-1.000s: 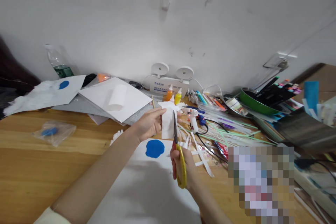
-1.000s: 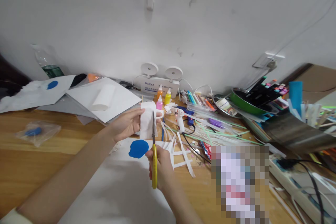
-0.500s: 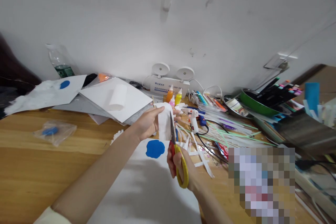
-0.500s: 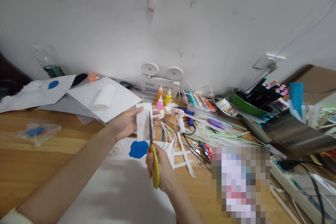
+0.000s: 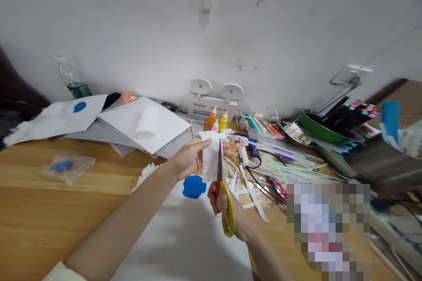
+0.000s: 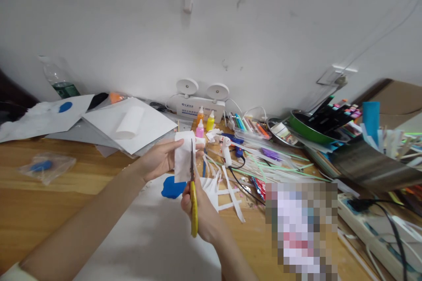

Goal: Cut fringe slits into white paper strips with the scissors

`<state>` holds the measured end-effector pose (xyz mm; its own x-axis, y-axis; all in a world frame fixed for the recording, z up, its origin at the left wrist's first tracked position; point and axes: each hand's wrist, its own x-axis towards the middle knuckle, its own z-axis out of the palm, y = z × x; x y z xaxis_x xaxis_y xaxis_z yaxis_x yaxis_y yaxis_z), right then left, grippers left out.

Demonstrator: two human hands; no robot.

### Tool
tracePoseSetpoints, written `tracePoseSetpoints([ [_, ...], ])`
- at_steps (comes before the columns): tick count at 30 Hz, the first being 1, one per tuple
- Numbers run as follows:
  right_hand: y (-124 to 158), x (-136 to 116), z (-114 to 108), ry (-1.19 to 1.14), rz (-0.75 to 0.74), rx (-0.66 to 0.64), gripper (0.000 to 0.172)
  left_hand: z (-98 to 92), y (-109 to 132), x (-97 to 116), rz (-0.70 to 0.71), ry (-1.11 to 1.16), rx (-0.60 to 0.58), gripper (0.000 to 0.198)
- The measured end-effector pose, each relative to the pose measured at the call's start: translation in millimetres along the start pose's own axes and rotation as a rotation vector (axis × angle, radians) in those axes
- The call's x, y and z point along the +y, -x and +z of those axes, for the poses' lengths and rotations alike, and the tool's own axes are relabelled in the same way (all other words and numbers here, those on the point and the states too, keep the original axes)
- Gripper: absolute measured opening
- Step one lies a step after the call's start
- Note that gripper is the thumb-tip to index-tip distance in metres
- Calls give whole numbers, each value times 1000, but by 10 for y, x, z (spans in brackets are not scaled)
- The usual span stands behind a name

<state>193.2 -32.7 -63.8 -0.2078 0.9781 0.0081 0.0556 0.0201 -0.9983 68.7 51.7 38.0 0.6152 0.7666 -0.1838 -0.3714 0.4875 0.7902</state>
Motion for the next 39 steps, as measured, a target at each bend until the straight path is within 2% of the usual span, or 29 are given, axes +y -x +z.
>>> tracePoseSetpoints([
  [3,10,-49,-4,-51,-21,-25,46,23,16,10,-13,3,-27,37],
  [10,0,-115,10,67,-105,91,51,97,66,31,-57,-4,6,33],
  [14,-23,-68,10,67,-33,114,61,109,62,24,-60,-27,8,34],
  [19,-14,24,19,64,-26,177,66,114,53,7,-61,-49,22,34],
  [28,-20,-113,49,57,57,223,63,75,43,-15,-63,-30,-14,34],
  [35,-29,-37,74,-16,125,275,57,54,29,-23,-58,11,-41,36],
  [39,-24,1,72,-56,167,235,55,50,7,-11,-72,15,13,40],
])
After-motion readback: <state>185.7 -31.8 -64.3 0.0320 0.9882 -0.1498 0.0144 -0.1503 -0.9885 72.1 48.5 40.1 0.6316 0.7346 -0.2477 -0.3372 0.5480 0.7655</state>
